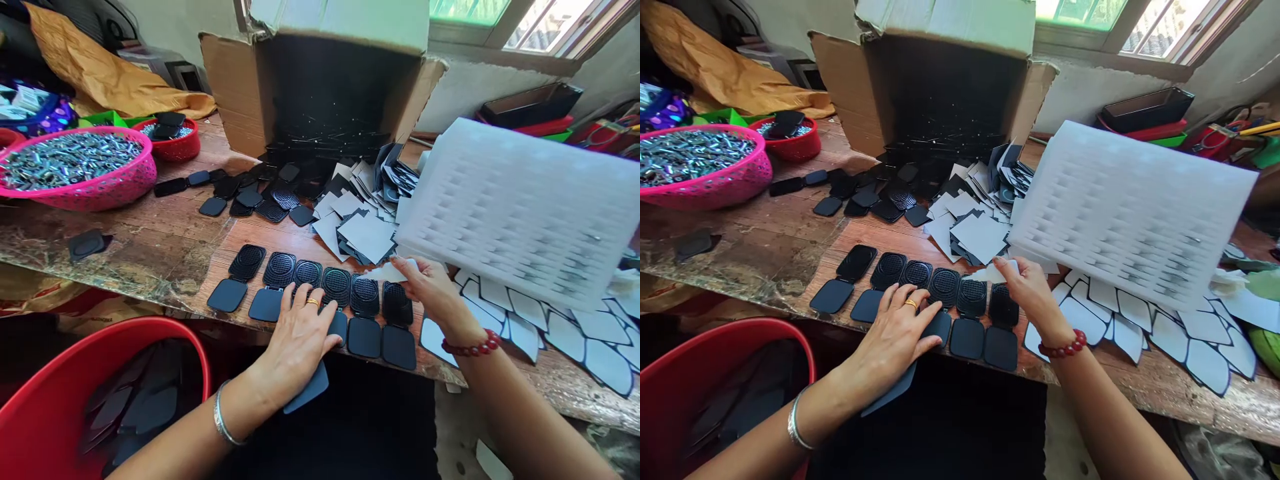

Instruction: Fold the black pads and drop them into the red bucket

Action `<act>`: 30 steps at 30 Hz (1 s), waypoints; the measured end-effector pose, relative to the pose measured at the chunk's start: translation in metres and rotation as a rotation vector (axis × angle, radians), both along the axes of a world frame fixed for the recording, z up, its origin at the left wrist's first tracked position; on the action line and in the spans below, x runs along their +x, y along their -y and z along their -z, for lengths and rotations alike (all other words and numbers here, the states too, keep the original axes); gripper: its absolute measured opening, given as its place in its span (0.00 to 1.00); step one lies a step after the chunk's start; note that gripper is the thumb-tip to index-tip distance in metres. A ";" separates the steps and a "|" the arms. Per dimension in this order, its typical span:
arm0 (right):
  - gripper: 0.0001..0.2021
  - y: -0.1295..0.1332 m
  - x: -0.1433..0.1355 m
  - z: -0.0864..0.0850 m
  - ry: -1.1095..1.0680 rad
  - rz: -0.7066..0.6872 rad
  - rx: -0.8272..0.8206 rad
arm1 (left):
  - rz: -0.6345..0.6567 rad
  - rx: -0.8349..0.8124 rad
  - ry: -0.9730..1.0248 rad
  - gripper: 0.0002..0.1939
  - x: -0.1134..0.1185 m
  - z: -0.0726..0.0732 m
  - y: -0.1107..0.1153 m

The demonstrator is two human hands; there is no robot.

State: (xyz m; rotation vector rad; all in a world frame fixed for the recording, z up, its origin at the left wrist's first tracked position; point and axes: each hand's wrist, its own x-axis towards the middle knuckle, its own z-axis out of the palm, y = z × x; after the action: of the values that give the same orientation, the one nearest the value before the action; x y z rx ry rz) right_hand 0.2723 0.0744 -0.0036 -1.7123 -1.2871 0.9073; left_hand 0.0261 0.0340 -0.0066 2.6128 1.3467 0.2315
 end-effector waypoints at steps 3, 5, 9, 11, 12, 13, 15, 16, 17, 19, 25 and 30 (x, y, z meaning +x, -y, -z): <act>0.23 -0.010 -0.016 0.001 0.184 -0.041 0.056 | -0.017 -0.032 -0.036 0.24 -0.003 0.004 0.001; 0.22 -0.016 -0.023 0.001 0.308 -0.057 0.101 | -0.020 -0.058 -0.051 0.25 -0.002 0.003 0.001; 0.22 -0.024 -0.030 0.000 0.448 -0.063 0.139 | -0.010 -0.098 -0.065 0.25 0.000 -0.002 -0.002; 0.22 -0.026 -0.031 0.000 0.466 -0.069 0.131 | 0.002 -0.093 -0.064 0.25 0.000 -0.003 -0.004; 0.22 -0.027 -0.031 0.001 0.469 -0.074 0.124 | 0.009 -0.086 -0.062 0.25 -0.001 -0.003 -0.005; 0.22 -0.027 -0.031 0.001 0.473 -0.078 0.120 | 0.014 -0.078 -0.062 0.25 -0.001 -0.003 -0.005; 0.21 -0.028 -0.032 0.003 0.484 -0.083 0.123 | 0.021 -0.065 -0.066 0.25 -0.001 -0.003 -0.005; 0.21 -0.029 -0.032 0.004 0.491 -0.083 0.131 | 0.022 -0.062 -0.070 0.25 -0.001 -0.003 -0.005; 0.21 -0.030 -0.033 0.004 0.499 -0.079 0.141 | 0.024 -0.059 -0.074 0.25 -0.001 -0.003 -0.005; 0.20 -0.031 -0.035 0.006 0.523 -0.070 0.156 | 0.027 -0.049 -0.077 0.25 -0.001 -0.002 -0.004; 0.18 -0.032 -0.039 0.002 0.608 -0.084 0.130 | 0.026 -0.030 -0.081 0.24 -0.001 -0.003 -0.006; 0.19 -0.027 -0.034 -0.005 0.670 -0.128 0.143 | 0.028 -0.043 -0.094 0.25 0.001 -0.005 -0.006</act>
State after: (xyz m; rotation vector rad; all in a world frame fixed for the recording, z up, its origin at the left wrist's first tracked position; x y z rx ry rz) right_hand 0.2380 0.1013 0.0017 -1.9056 -1.8563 0.2856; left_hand 0.0268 0.0401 -0.0013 2.6352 1.3273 0.0763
